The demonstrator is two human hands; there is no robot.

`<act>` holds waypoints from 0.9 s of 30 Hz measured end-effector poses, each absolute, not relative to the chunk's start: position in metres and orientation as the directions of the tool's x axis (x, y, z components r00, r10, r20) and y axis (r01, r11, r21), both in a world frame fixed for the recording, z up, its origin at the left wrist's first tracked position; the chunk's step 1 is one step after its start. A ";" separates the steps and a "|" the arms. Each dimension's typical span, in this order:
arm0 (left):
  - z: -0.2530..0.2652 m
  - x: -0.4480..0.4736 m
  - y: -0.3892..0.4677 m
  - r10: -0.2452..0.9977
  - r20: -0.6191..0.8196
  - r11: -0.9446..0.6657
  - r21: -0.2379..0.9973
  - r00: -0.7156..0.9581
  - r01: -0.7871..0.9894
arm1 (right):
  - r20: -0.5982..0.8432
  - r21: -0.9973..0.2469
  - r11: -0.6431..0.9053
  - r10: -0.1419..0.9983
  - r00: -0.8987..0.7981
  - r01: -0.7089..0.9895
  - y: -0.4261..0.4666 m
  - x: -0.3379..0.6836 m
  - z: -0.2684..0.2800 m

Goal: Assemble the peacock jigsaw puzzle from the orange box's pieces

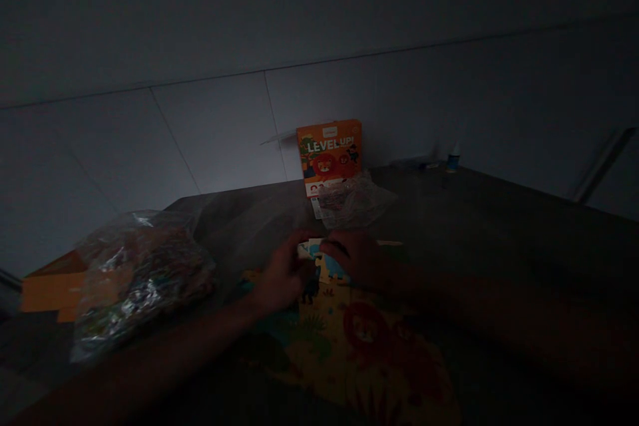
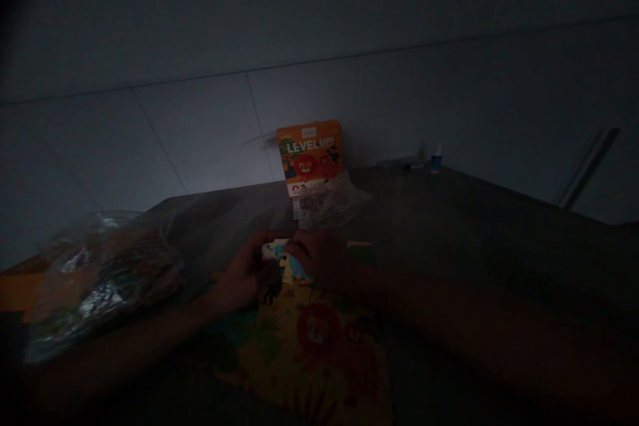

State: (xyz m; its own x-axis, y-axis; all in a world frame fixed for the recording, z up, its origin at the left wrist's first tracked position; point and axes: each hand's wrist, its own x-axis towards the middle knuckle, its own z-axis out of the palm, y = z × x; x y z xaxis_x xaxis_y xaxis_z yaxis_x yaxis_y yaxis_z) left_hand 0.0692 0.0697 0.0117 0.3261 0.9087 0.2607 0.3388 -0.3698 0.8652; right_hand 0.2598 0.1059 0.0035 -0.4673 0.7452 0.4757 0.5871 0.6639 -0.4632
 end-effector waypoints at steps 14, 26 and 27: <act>0.011 0.066 0.068 0.829 0.328 -0.508 0.780 0.452 0.366 | 0.598 -0.336 0.877 0.481 -0.641 0.344 0.097 0.269 0.003; 0.011 0.064 0.071 0.813 0.352 -0.556 0.707 0.464 0.437 | 0.436 -0.212 0.763 0.633 -0.640 0.611 0.086 0.267 0.012; 0.011 0.064 0.071 0.815 0.349 -0.553 0.708 0.463 0.440 | 0.431 -0.209 0.730 0.666 -0.609 0.650 0.085 0.269 0.012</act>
State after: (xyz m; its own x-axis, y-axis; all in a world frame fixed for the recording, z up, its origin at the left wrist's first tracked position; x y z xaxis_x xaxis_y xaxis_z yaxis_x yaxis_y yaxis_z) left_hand 0.0645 0.0707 0.0114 0.4626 0.8150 0.3490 0.4395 -0.5527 0.7081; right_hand 0.2686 0.0853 0.0124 -0.6090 0.6657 0.4313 0.6505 0.7303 -0.2088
